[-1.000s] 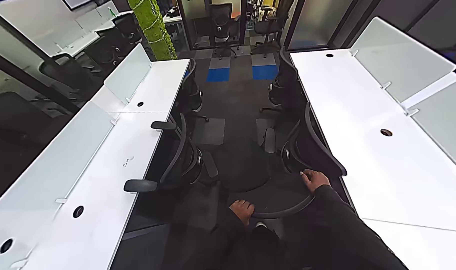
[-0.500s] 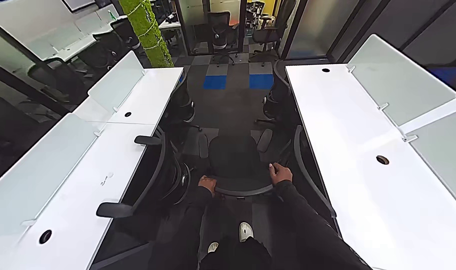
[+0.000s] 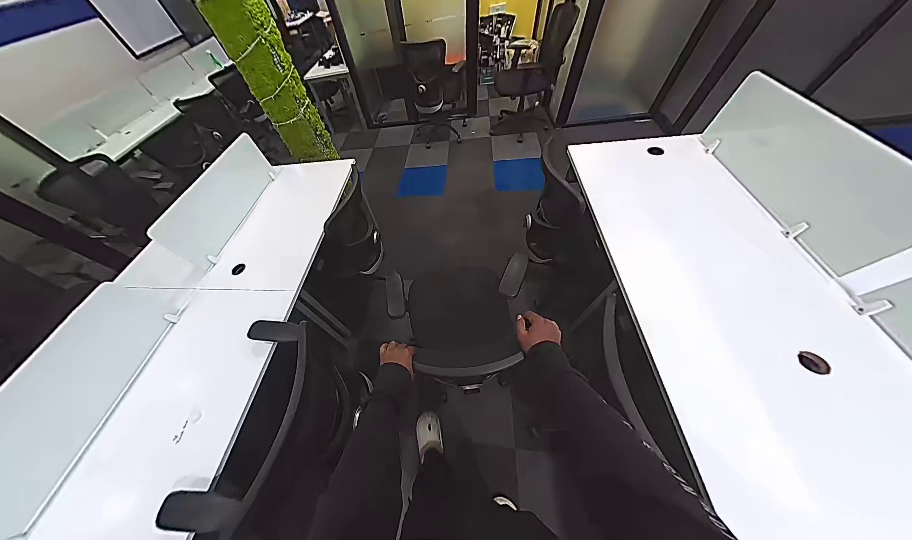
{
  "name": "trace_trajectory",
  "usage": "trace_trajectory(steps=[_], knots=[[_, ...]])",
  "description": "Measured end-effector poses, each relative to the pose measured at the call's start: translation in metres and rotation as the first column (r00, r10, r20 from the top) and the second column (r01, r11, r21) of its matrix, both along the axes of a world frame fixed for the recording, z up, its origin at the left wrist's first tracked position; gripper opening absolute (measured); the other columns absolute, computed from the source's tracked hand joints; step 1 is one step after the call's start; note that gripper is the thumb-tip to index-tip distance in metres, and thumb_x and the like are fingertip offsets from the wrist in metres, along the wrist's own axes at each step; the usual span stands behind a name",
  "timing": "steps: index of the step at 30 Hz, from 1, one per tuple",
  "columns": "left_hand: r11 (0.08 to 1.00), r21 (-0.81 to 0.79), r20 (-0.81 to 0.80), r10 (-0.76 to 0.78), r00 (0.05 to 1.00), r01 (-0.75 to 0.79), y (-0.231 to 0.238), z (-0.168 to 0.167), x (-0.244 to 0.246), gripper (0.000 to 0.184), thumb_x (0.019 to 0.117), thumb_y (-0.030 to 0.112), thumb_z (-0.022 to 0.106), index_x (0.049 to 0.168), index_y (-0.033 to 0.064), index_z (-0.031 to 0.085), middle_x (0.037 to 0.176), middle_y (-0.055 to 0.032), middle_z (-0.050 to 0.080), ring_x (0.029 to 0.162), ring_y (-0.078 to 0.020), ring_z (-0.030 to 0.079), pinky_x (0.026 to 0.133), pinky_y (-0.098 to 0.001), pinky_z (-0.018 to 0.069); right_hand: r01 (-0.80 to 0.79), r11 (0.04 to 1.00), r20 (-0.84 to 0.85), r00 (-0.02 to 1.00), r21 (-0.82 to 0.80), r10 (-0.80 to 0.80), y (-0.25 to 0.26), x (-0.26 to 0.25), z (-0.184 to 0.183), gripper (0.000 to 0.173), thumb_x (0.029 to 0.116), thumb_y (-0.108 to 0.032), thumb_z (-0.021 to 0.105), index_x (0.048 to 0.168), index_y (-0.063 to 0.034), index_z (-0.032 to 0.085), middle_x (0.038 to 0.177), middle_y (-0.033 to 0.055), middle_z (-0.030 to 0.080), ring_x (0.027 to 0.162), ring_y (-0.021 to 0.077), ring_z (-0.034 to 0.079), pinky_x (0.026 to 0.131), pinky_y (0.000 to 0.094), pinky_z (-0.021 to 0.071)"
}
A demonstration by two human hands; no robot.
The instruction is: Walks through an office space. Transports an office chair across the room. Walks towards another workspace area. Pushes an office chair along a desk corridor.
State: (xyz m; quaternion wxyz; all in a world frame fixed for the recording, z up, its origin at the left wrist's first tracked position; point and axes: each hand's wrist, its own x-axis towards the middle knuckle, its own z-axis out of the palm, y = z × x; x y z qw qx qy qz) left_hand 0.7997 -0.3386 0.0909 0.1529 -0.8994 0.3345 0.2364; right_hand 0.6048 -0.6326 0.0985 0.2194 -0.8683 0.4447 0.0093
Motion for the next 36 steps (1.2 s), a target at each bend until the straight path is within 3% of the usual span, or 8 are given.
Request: trace_trajectory(steps=[7, 13, 23, 29, 36], knots=[[0.995, -0.096, -0.04, -0.038, 0.998, 0.034, -0.064, -0.005, 0.125, 0.062, 0.0788, 0.028, 0.08, 0.139, 0.0253, 0.065, 0.148, -0.0038, 0.06, 0.145, -0.0315, 0.045, 0.12, -0.0618, 0.0287, 0.018, 1.0, -0.146, 0.989, -0.021, -0.021, -0.056, 0.115, -0.001, 0.045, 0.1048, -0.045, 0.044, 0.114, -0.0107, 0.072, 0.115, 0.0165, 0.075, 0.116, 0.0352, 0.069, 0.103, 0.0582, 0.0481], [0.987, -0.138, -0.077, -0.097, 0.992, 0.086, -0.118, -0.004, 0.236, 0.05, 0.0901, 0.013, 0.068, 0.139, 0.0213, 0.065, 0.148, -0.0051, 0.06, 0.147, -0.0323, 0.043, 0.122, -0.0616, 0.0263, 0.064, 0.998, -0.197, 0.978, -0.029, -0.068, -0.094, 0.207, -0.002, 0.044, 0.1043, -0.046, 0.046, 0.115, -0.0122, 0.073, 0.114, 0.0146, 0.076, 0.115, 0.0343, 0.069, 0.103, 0.0586, 0.0472], [0.98, -0.101, -0.055, -0.175, 0.983, 0.169, -0.217, -0.002, 0.379, 0.054, 0.0858, 0.016, 0.072, 0.139, 0.0219, 0.066, 0.148, -0.0037, 0.06, 0.145, -0.0316, 0.045, 0.121, -0.0599, 0.0291, 0.201, 0.98, -0.188, 0.962, 0.009, -0.195, -0.178, 0.329, 0.002, 0.04, 0.1004, -0.048, 0.052, 0.112, -0.0172, 0.073, 0.111, 0.0132, 0.076, 0.11, 0.0346, 0.071, 0.093, 0.0624, 0.0522], [0.981, -0.096, -0.009, -0.168, 0.986, 0.167, -0.292, -0.007, 0.454, 0.059, 0.0803, 0.022, 0.076, 0.139, 0.0224, 0.065, 0.147, -0.0025, 0.06, 0.143, -0.0311, 0.047, 0.122, -0.0586, 0.0297, 0.205, 0.979, -0.106, 0.973, 0.002, -0.204, -0.253, 0.403, -0.002, 0.04, 0.1009, -0.047, 0.05, 0.113, -0.0168, 0.074, 0.11, 0.012, 0.076, 0.11, 0.0336, 0.071, 0.095, 0.0598, 0.0517], [0.996, -0.003, -0.014, -0.088, 0.996, 0.088, -0.383, 0.001, 0.529, 0.059, 0.087, 0.027, 0.072, 0.144, 0.0231, 0.061, 0.15, -0.0049, 0.059, 0.143, -0.0317, 0.048, 0.123, -0.0569, 0.0291, 0.121, 0.992, -0.111, 0.987, 0.022, -0.118, -0.349, 0.492, 0.007, 0.042, 0.1019, -0.048, 0.047, 0.113, -0.0166, 0.073, 0.11, 0.0104, 0.077, 0.112, 0.0307, 0.07, 0.1, 0.0559, 0.0493]])
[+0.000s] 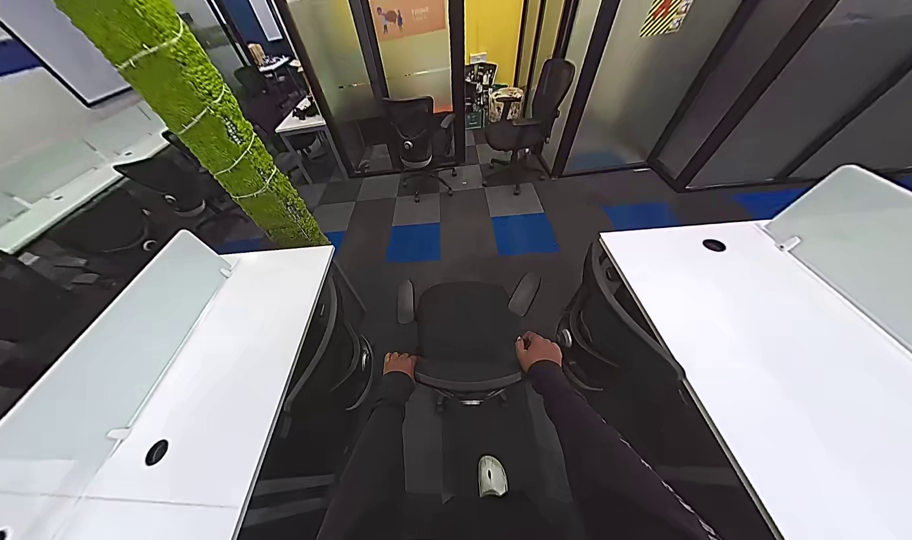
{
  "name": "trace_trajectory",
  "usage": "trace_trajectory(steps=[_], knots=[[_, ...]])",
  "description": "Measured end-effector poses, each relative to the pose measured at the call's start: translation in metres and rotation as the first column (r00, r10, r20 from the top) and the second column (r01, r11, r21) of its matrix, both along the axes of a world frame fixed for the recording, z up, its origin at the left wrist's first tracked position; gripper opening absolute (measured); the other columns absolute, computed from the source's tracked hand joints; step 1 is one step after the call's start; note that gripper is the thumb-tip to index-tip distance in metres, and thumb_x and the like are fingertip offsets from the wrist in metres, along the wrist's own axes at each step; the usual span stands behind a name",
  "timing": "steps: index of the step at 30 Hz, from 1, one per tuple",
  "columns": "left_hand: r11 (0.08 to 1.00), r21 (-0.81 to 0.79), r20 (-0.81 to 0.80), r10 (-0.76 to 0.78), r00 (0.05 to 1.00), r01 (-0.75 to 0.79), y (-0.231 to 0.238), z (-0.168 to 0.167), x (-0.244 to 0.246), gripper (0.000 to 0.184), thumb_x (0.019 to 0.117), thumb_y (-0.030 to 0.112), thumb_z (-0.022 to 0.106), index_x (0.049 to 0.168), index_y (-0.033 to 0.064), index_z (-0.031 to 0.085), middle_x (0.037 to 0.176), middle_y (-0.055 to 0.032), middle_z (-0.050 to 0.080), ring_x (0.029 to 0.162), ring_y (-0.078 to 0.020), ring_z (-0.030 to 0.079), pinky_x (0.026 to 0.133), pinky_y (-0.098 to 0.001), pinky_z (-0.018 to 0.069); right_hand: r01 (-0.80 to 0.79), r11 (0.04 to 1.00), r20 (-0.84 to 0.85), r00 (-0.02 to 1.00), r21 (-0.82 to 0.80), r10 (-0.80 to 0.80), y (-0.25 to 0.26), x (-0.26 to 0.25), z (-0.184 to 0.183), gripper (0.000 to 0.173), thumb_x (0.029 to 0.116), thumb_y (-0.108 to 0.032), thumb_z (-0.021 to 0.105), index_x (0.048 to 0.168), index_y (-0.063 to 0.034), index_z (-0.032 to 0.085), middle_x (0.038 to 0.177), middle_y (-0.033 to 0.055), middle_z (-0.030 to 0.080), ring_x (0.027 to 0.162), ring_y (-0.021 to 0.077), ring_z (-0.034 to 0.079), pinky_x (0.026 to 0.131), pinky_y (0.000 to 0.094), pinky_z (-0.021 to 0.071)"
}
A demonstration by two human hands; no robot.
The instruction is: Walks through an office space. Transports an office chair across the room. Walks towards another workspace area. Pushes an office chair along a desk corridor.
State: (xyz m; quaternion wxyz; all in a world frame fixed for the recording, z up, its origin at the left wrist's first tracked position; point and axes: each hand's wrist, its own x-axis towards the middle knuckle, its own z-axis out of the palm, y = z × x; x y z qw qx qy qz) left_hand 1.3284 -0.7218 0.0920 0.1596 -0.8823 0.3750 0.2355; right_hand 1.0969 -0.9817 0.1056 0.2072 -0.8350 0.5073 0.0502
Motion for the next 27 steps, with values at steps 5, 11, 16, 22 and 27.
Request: trace_trajectory(steps=[5, 11, 16, 22, 27], knots=[[0.998, 0.03, 0.001, 0.051, 0.999, -0.051, -0.054, 0.001, 0.051, 0.056, 0.0869, 0.027, 0.072, 0.142, 0.0268, 0.063, 0.15, -0.004, 0.058, 0.143, -0.0329, 0.048, 0.122, -0.0584, 0.0289, -0.037, 0.999, 0.021, 0.999, 0.005, 0.036, -0.06, 0.058, -0.002, 0.042, 0.1019, -0.047, 0.047, 0.113, -0.0157, 0.073, 0.11, 0.0109, 0.077, 0.111, 0.0313, 0.07, 0.101, 0.0566, 0.0488], [0.999, 0.036, 0.024, 0.032, 0.999, -0.033, -0.115, -0.004, 0.138, 0.058, 0.0824, 0.031, 0.075, 0.139, 0.0301, 0.065, 0.148, -0.0007, 0.06, 0.141, -0.0308, 0.05, 0.12, -0.0588, 0.0323, -0.035, 0.999, 0.054, 0.998, 0.0, 0.035, -0.125, 0.141, -0.008, 0.043, 0.1024, -0.047, 0.046, 0.116, -0.016, 0.072, 0.111, 0.0097, 0.077, 0.112, 0.0286, 0.07, 0.104, 0.0542, 0.0477], [1.0, -0.012, 0.022, 0.026, 0.999, -0.026, -0.171, -0.003, 0.224, 0.059, 0.0818, 0.032, 0.075, 0.14, 0.0289, 0.064, 0.149, -0.0019, 0.06, 0.143, -0.0307, 0.048, 0.122, -0.058, 0.0296, -0.015, 0.999, 0.068, 0.998, -0.029, 0.017, -0.177, 0.226, -0.007, 0.042, 0.1034, -0.045, 0.047, 0.114, -0.0137, 0.072, 0.109, 0.0111, 0.077, 0.111, 0.0292, 0.07, 0.104, 0.0543, 0.0473], [0.998, 0.031, -0.011, 0.059, 0.998, -0.058, -0.246, 0.013, 0.32, 0.041, 0.0964, 0.025, 0.063, 0.135, 0.0126, 0.068, 0.143, -0.0137, 0.063, 0.142, -0.0344, 0.05, 0.124, -0.0573, 0.0284, -0.073, 0.989, -0.004, 0.997, -0.128, 0.073, -0.212, 0.329, -0.016, 0.057, 0.1056, -0.052, 0.039, 0.137, -0.0131, 0.065, 0.151, 0.0095, 0.058, 0.147, 0.0323, 0.045, 0.125, 0.0646, 0.016], [0.997, 0.056, -0.038, 0.05, 0.998, -0.047, -0.302, 0.023, 0.389, 0.035, 0.0989, 0.021, 0.06, 0.131, 0.0096, 0.069, 0.142, -0.0128, 0.064, 0.141, -0.0328, 0.052, 0.122, -0.0565, 0.0321, -0.214, 0.975, -0.04, 0.976, -0.059, 0.212, -0.195, 0.401, -0.017, 0.079, 0.0918, -0.079, 0.044, 0.143, -0.0221, 0.062, 0.166, -0.0006, 0.041, 0.158, 0.0356, 0.024, 0.117, 0.0816, 0.0]])
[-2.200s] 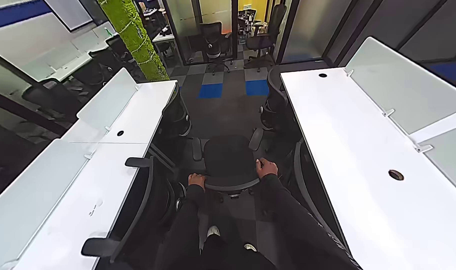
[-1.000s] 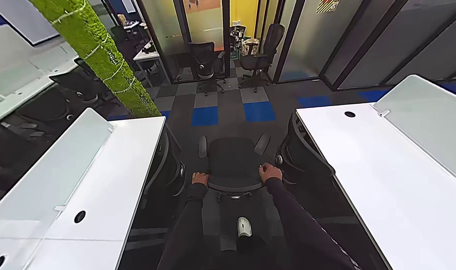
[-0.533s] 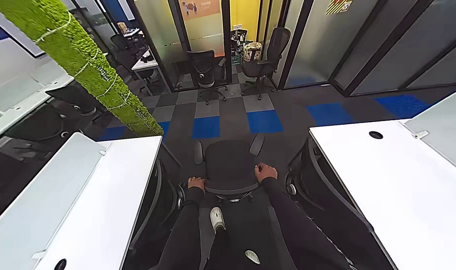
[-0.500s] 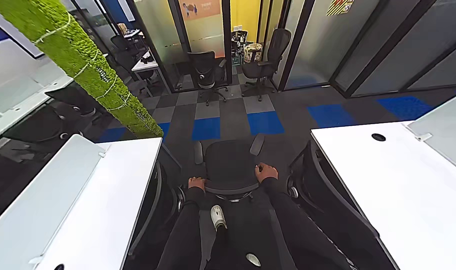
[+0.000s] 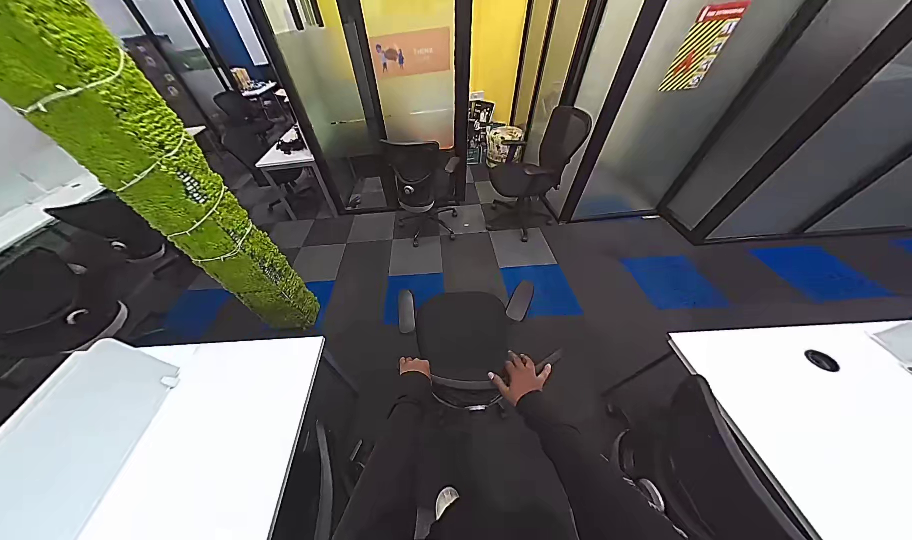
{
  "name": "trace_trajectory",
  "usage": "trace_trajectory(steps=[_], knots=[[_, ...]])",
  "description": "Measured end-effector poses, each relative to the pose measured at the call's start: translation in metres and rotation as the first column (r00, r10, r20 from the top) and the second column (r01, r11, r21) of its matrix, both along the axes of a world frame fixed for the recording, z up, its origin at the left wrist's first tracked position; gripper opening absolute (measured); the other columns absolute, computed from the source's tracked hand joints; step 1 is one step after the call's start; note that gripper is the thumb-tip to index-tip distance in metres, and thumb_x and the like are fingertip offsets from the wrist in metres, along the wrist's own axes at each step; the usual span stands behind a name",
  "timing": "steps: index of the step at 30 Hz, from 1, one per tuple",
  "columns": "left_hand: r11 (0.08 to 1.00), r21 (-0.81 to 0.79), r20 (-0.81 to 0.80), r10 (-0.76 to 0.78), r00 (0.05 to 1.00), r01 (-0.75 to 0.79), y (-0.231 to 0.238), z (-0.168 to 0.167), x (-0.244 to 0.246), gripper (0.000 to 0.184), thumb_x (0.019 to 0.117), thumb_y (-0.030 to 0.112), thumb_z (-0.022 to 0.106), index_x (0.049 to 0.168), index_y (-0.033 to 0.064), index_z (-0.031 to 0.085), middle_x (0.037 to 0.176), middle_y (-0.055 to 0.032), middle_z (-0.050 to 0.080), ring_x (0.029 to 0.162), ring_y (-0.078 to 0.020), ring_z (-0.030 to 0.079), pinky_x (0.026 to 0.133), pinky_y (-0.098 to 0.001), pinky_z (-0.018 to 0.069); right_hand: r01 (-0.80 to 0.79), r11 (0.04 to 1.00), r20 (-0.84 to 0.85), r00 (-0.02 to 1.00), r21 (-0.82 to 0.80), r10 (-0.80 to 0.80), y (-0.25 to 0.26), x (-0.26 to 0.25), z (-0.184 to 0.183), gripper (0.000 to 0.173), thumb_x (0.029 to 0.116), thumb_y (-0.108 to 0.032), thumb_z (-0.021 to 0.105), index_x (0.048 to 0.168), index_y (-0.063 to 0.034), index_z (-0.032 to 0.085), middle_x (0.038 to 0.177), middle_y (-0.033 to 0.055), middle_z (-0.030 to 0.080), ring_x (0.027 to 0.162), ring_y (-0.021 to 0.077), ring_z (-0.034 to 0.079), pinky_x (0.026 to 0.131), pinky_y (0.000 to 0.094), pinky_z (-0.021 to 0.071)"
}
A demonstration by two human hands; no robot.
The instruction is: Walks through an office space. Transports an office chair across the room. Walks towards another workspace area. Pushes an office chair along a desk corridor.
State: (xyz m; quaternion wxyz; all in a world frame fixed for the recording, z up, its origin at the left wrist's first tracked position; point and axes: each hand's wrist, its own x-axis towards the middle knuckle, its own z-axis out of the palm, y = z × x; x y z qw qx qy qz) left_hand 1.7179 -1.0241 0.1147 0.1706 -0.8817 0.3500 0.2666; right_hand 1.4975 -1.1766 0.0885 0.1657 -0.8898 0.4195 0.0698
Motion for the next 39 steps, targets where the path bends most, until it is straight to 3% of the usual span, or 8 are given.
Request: trace_trajectory(steps=[3, 6, 13, 21, 25, 32, 39], knots=[[1.0, -0.013, 0.012, 0.011, 1.0, -0.011, -0.028, -0.001, 0.036, 0.035, 0.0996, 0.021, 0.058, 0.131, 0.0094, 0.069, 0.142, -0.0138, 0.064, 0.141, -0.0334, 0.052, 0.123, -0.0567, 0.0312, -0.076, 0.996, -0.005, 0.997, 0.036, 0.076, -0.01, 0.038, 0.001, 0.088, 0.0814, -0.087, 0.052, 0.145, -0.0278, 0.06, 0.166, -0.0048, 0.04, 0.159, 0.0367, 0.018, 0.113, 0.0853, -0.0006], [1.0, -0.022, 0.02, 0.023, 1.0, -0.022, -0.055, -0.002, 0.073, 0.038, 0.0963, 0.024, 0.063, 0.131, 0.0091, 0.069, 0.14, -0.0144, 0.065, 0.14, -0.034, 0.053, 0.122, -0.0571, 0.0321, -0.086, 0.996, -0.011, 0.996, 0.039, 0.086, -0.042, 0.077, 0.003, 0.089, 0.0776, -0.089, 0.055, 0.144, -0.0304, 0.06, 0.164, -0.0064, 0.042, 0.159, 0.0361, 0.018, 0.112, 0.0853, -0.001], [0.994, 0.002, 0.019, 0.105, 0.994, -0.106, -0.116, -0.007, 0.156, 0.039, 0.0985, 0.025, 0.061, 0.134, 0.0082, 0.067, 0.142, -0.0145, 0.064, 0.142, -0.0323, 0.051, 0.123, -0.0547, 0.0304, -0.165, 0.986, -0.057, 0.984, 0.036, 0.167, -0.11, 0.172, 0.008, 0.09, 0.0794, -0.088, 0.054, 0.146, -0.028, 0.059, 0.166, 0.0019, 0.04, 0.158, 0.0435, 0.018, 0.11, 0.0877, 0.0009], [0.974, 0.037, 0.077, 0.219, 0.973, -0.222, -0.186, -0.009, 0.242, 0.039, 0.0976, 0.027, 0.061, 0.133, 0.0106, 0.068, 0.14, -0.0122, 0.066, 0.14, -0.0304, 0.054, 0.122, -0.0535, 0.0333, -0.311, 0.949, -0.059, 0.947, 0.061, 0.314, -0.21, 0.283, 0.007, 0.092, 0.0797, -0.089, 0.053, 0.146, -0.0254, 0.058, 0.165, 0.0064, 0.041, 0.157, 0.0445, 0.02, 0.111, 0.0877, 0.0007], [0.961, 0.003, 0.103, 0.273, 0.956, -0.275, -0.207, -0.011, 0.283, 0.042, 0.0963, 0.031, 0.062, 0.132, 0.01, 0.069, 0.139, -0.0117, 0.067, 0.14, -0.0318, 0.053, 0.123, -0.0557, 0.0304, -0.368, 0.927, -0.055, 0.927, 0.064, 0.372, -0.248, 0.339, 0.012, 0.095, 0.0777, -0.091, 0.052, 0.145, -0.0246, 0.059, 0.163, 0.0047, 0.043, 0.157, 0.0418, 0.021, 0.111, 0.087, 0.0004], [0.945, -0.044, 0.1, 0.328, 0.94, -0.325, -0.243, -0.02, 0.396, 0.062, 0.0813, 0.044, 0.076, 0.135, 0.0147, 0.068, 0.146, -0.0084, 0.061, 0.144, -0.0337, 0.047, 0.121, -0.0608, 0.029, -0.412, 0.911, -0.014, 0.911, 0.026, 0.413, -0.301, 0.462, 0.011, 0.098, 0.073, -0.094, 0.052, 0.14, -0.0235, 0.063, 0.16, -0.0001, 0.047, 0.157, 0.0368, 0.024, 0.113, 0.0849, 0.0011], [0.954, -0.12, 0.089, 0.285, 0.955, -0.273, -0.269, -0.022, 0.541, 0.073, 0.0751, 0.043, 0.082, 0.142, 0.0219, 0.063, 0.152, -0.0064, 0.056, 0.146, -0.034, 0.043, 0.119, -0.0638, 0.0285, -0.409, 0.912, -0.041, 0.912, -0.001, 0.409, -0.331, 0.6, 0.014, 0.095, 0.0764, -0.092, 0.053, 0.141, -0.0224, 0.062, 0.149, 0.0067, 0.057, 0.151, 0.0355, 0.036, 0.116, 0.0825, 0.0026]])
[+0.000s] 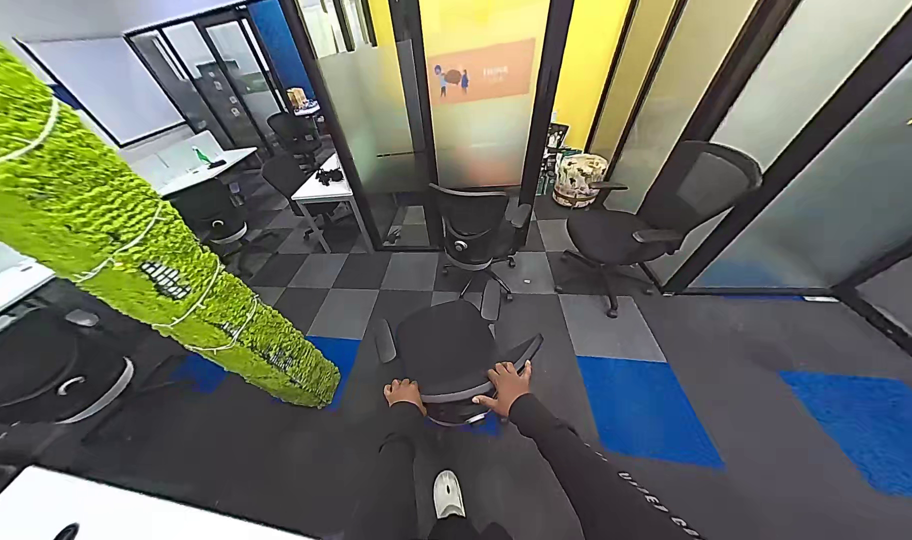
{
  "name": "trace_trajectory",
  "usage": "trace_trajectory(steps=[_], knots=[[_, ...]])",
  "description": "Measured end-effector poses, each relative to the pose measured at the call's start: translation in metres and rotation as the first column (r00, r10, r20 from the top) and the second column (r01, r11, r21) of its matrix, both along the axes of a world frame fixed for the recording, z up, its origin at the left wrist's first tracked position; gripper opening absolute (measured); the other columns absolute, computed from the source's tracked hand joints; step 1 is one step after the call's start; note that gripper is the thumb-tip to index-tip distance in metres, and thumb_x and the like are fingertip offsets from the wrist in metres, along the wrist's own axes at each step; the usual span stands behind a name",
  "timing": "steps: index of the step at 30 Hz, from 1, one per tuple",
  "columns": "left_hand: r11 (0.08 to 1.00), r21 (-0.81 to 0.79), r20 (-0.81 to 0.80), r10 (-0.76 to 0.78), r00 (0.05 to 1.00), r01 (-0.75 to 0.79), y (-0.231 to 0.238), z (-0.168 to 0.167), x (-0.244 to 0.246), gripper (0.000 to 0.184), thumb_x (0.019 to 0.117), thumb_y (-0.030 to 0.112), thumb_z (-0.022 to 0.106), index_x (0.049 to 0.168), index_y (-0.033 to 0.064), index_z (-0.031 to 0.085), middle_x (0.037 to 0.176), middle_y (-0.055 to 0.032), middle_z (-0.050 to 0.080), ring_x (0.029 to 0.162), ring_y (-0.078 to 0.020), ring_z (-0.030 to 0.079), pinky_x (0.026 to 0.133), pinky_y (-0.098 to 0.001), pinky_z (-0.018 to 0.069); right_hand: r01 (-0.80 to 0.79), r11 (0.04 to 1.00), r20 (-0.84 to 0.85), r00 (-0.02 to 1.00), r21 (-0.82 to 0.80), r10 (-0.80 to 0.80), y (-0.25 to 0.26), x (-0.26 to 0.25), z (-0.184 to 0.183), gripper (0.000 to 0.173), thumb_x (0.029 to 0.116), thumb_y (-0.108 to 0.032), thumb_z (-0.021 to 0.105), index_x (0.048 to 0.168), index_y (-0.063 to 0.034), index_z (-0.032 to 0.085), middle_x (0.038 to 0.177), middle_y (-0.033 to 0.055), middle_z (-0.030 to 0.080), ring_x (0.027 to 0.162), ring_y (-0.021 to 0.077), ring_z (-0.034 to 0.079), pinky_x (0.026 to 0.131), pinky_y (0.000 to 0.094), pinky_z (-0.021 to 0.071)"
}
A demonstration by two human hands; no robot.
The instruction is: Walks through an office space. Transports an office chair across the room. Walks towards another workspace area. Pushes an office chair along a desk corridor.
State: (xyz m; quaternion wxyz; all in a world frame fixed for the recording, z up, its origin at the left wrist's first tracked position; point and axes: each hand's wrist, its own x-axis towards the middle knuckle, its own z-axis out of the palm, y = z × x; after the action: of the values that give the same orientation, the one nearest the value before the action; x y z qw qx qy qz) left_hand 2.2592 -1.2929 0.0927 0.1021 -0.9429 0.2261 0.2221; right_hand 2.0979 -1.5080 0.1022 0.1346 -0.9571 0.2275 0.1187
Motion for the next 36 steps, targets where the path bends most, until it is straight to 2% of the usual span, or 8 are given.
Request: trace_trajectory(steps=[2, 6, 8, 10, 16, 21, 31, 36], knots=[[1.0, -0.017, -0.022, -0.013, 1.0, 0.013, -0.002, -0.002, 0.039, 0.075, 0.0752, 0.039, 0.083, 0.144, 0.0201, 0.061, 0.153, -0.0086, 0.055, 0.147, -0.0359, 0.041, 0.119, -0.0655, 0.0274, -0.001, 1.0, -0.029, 1.0, 0.003, 0.001, -0.002, 0.038, -0.002, 0.092, 0.0759, -0.087, 0.06, 0.143, -0.0236, 0.061, 0.151, 0.0076, 0.055, 0.151, 0.0363, 0.035, 0.116, 0.0827, 0.0028], [0.999, -0.022, -0.047, -0.034, 0.998, 0.033, -0.021, 0.003, 0.124, 0.075, 0.0765, 0.037, 0.083, 0.146, 0.0197, 0.059, 0.154, -0.0102, 0.054, 0.149, -0.0375, 0.039, 0.12, -0.0661, 0.0265, 0.006, 1.0, -0.09, 0.996, -0.001, -0.006, -0.019, 0.122, 0.003, 0.088, 0.0745, -0.062, 0.08, 0.148, -0.023, 0.054, 0.157, 0.0112, 0.048, 0.151, 0.0415, 0.032, 0.114, 0.0848, 0.0094], [0.999, -0.01, -0.056, -0.037, 0.998, 0.037, -0.029, 0.004, 0.156, 0.074, 0.0782, 0.039, 0.082, 0.146, 0.0197, 0.059, 0.153, -0.0115, 0.055, 0.146, -0.0379, 0.042, 0.12, -0.0648, 0.0274, 0.038, 0.998, -0.121, 0.992, 0.045, -0.032, -0.026, 0.158, 0.006, 0.087, 0.0758, -0.051, 0.085, 0.15, -0.0201, 0.053, 0.16, 0.0134, 0.043, 0.152, 0.0424, 0.029, 0.109, 0.0791, 0.0314], [0.999, 0.012, -0.05, -0.032, 0.998, 0.033, -0.032, 0.006, 0.18, 0.072, 0.0804, 0.044, 0.079, 0.145, 0.0177, 0.06, 0.149, -0.0134, 0.058, 0.143, -0.0375, 0.047, 0.121, -0.0618, 0.0292, 0.052, 0.995, -0.115, 0.993, 0.085, -0.042, -0.031, 0.187, 0.003, 0.085, 0.0758, -0.042, 0.087, 0.15, -0.0176, 0.053, 0.159, 0.0147, 0.043, 0.152, 0.0429, 0.029, 0.103, 0.0738, 0.0424], [0.996, 0.086, -0.041, 0.026, 0.999, -0.022, -0.066, 0.014, 0.246, 0.064, 0.0821, 0.046, 0.076, 0.135, 0.0107, 0.067, 0.14, -0.0147, 0.065, 0.14, -0.0364, 0.051, 0.122, -0.0601, 0.0303, 0.021, 0.998, -0.105, 0.994, 0.066, -0.014, -0.068, 0.27, 0.003, 0.083, 0.0736, -0.035, 0.087, 0.148, -0.0201, 0.055, 0.158, 0.0124, 0.045, 0.151, 0.0436, 0.031, 0.101, 0.0757, 0.0422], [0.998, 0.051, -0.02, 0.046, 0.999, -0.044, -0.082, 0.007, 0.294, 0.072, 0.0785, 0.045, 0.079, 0.141, 0.0139, 0.063, 0.144, -0.0135, 0.063, 0.14, -0.0363, 0.051, 0.121, -0.0585, 0.0316, 0.033, 0.998, -0.19, 0.982, 0.057, -0.021, -0.089, 0.344, 0.011, 0.09, 0.0648, -0.022, 0.091, 0.148, -0.0167, 0.056, 0.156, 0.0162, 0.048, 0.147, 0.0489, 0.034, 0.095, 0.0786, 0.0452], [0.99, 0.078, 0.028, 0.113, 0.993, -0.115, -0.122, -0.004, 0.405, 0.073, 0.0721, 0.049, 0.081, 0.138, 0.0213, 0.066, 0.144, -0.0096, 0.063, 0.14, -0.035, 0.05, 0.116, -0.0612, 0.0357, -0.08, 0.993, -0.103, 0.991, 0.088, 0.089, -0.137, 0.453, 0.003, 0.081, 0.0675, -0.018, 0.088, 0.143, -0.0119, 0.06, 0.151, 0.017, 0.051, 0.144, 0.0472, 0.04, 0.093, 0.0774, 0.0465], [0.991, 0.062, 0.016, 0.121, 0.992, -0.122, -0.144, 0.008, 0.471, 0.07, 0.0716, 0.045, 0.082, 0.135, 0.0205, 0.068, 0.142, -0.0106, 0.064, 0.139, -0.0356, 0.051, 0.115, -0.0642, 0.0358, -0.114, 0.99, -0.097, 0.988, 0.084, 0.122, -0.163, 0.517, 0.01, 0.077, 0.0707, -0.019, 0.087, 0.142, -0.0087, 0.06, 0.151, 0.0154, 0.053, 0.146, 0.0435, 0.04, 0.096, 0.0738, 0.0474]])
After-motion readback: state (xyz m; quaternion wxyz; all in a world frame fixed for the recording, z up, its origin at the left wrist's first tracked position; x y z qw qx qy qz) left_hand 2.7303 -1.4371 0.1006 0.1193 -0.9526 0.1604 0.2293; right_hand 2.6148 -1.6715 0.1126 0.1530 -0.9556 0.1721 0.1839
